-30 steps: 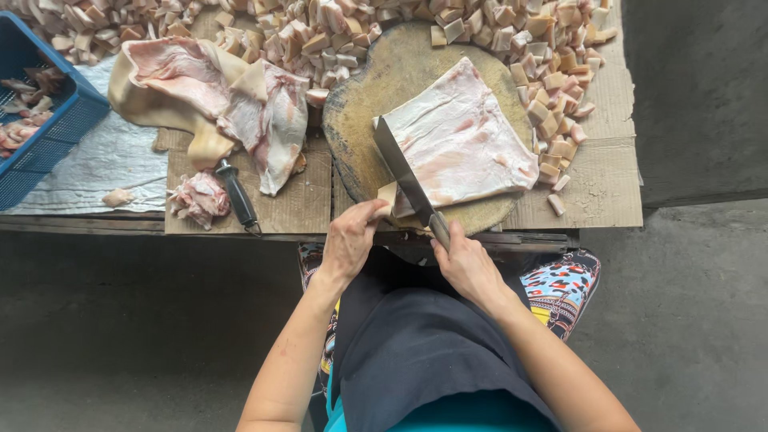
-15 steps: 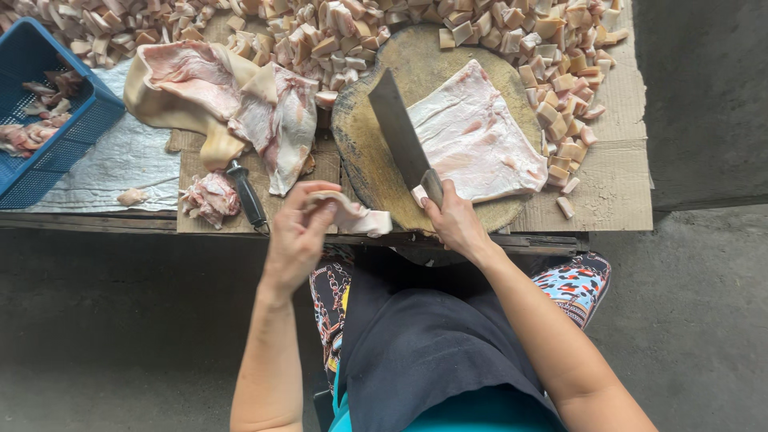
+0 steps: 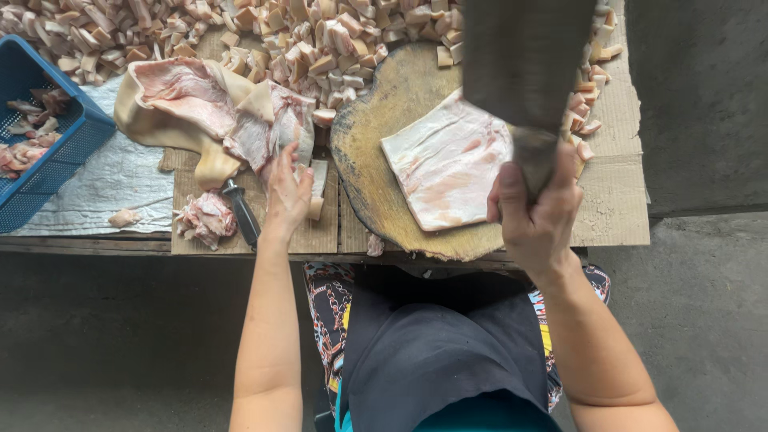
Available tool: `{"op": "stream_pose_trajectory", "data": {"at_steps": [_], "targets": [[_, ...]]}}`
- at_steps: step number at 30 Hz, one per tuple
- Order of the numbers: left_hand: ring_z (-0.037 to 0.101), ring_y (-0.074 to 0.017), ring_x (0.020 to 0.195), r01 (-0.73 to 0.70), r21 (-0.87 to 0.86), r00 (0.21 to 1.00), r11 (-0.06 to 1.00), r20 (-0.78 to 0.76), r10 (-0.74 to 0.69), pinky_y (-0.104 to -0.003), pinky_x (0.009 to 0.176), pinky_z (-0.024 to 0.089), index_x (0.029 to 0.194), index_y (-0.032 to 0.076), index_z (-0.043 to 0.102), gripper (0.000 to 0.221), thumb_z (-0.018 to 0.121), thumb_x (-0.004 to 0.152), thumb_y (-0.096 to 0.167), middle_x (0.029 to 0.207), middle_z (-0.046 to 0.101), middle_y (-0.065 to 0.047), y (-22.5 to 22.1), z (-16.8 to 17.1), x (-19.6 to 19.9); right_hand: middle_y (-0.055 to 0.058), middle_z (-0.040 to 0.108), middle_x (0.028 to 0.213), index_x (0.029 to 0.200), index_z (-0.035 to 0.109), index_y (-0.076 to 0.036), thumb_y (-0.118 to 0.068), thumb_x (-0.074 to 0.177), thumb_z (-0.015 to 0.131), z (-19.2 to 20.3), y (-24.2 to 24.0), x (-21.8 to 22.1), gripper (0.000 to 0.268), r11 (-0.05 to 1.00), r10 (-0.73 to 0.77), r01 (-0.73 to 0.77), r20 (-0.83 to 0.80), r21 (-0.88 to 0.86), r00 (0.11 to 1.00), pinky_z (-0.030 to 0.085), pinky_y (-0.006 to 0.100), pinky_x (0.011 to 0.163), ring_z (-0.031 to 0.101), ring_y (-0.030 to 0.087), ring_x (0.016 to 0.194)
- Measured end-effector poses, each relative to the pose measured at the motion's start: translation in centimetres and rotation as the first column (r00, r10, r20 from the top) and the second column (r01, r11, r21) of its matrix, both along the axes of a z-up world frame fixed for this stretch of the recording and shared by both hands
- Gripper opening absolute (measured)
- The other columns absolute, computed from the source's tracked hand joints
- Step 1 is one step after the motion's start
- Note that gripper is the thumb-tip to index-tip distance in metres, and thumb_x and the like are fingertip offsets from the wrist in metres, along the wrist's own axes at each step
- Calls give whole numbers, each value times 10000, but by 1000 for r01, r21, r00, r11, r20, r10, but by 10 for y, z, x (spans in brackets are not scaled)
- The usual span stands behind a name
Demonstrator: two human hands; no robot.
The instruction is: The person uses a cleaver to cut strips of pork belly into small cubes on a wooden cutting board. They repeatedly slice the meat, gather the cubes, and continue cutting additional strips until a large pile of diced meat accumulates on the board.
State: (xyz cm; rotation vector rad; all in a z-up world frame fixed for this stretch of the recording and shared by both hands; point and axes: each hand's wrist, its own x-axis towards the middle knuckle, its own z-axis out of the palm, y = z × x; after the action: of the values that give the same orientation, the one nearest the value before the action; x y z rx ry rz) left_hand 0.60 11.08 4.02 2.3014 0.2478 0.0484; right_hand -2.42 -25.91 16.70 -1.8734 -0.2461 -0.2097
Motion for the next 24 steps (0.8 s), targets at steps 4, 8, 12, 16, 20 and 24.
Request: {"op": "stream_pose_trajectory", "data": {"at_steps": [4, 8, 12, 16, 20, 24], "targets": [[659, -294, 1068, -9, -101, 998, 995, -70, 2, -408, 957, 537, 1490, 92, 442, 544, 597, 972, 153, 1310, 554, -178, -25, 5, 16, 274, 590, 952, 1300, 415, 40, -208, 1101, 451, -51, 35, 11, 320, 986, 37, -22, 89, -167, 995, 575, 511, 682, 664, 436, 785], [669, -298, 1068, 106, -40, 994, 994, -26, -107, -436, 971, 548, 1410, 65, 551, 464, 623, 973, 204, 1234, 644, -164, -60, -22, 44, 395, 658, 863, 1217, 441, 4, -340, 998, 575, -100, 40, 29, 429, 836, -49, -234, -492, -497, 869, 493, 637, 771, 630, 594, 883], [590, -412, 1199, 187, 279, 980, 942, -124, -158, -519, 1003, 491, 1191, 22, 642, 425, 709, 905, 329, 1291, 594, -250, -111, -69, 78, 407, 655, 870, 1185, 437, 29, -324, 1006, 566, -116, 34, 24, 416, 854, -12, -261, -519, -449, 855, 496, 631, 787, 633, 595, 893], [535, -483, 1250, 226, 343, 974, 912, -94, -206, -540, 1008, 474, 1149, 33, 657, 406, 717, 833, 282, 1293, 572, -308, -137, -83, 76, 374, 667, 856, 1187, 429, 43, -304, 1012, 554, -106, 51, 38, 408, 848, 8, -268, -495, -456, 869, 506, 616, 732, 659, 552, 838], [615, -427, 1179, 262, 102, 946, 960, -225, -234, -511, 1033, 495, 1211, 43, 609, 326, 632, 924, 195, 1185, 690, -248, -143, -58, 58, 190, 651, 765, 1240, 399, 18, -301, 1015, 487, -85, 68, 94, 400, 904, 49, -328, -695, -274, 717, 568, 484, 492, 668, 308, 568], [729, -371, 1083, 168, -215, 985, 962, -1, -173, -455, 944, 583, 1203, 35, 560, 257, 490, 958, 6, 1142, 732, -223, -138, -37, 25, 151, 647, 735, 1182, 497, 7, -360, 1031, 547, -78, 31, 75, 400, 931, 81, -297, -671, -214, 737, 544, 415, 476, 645, 219, 548]]}}
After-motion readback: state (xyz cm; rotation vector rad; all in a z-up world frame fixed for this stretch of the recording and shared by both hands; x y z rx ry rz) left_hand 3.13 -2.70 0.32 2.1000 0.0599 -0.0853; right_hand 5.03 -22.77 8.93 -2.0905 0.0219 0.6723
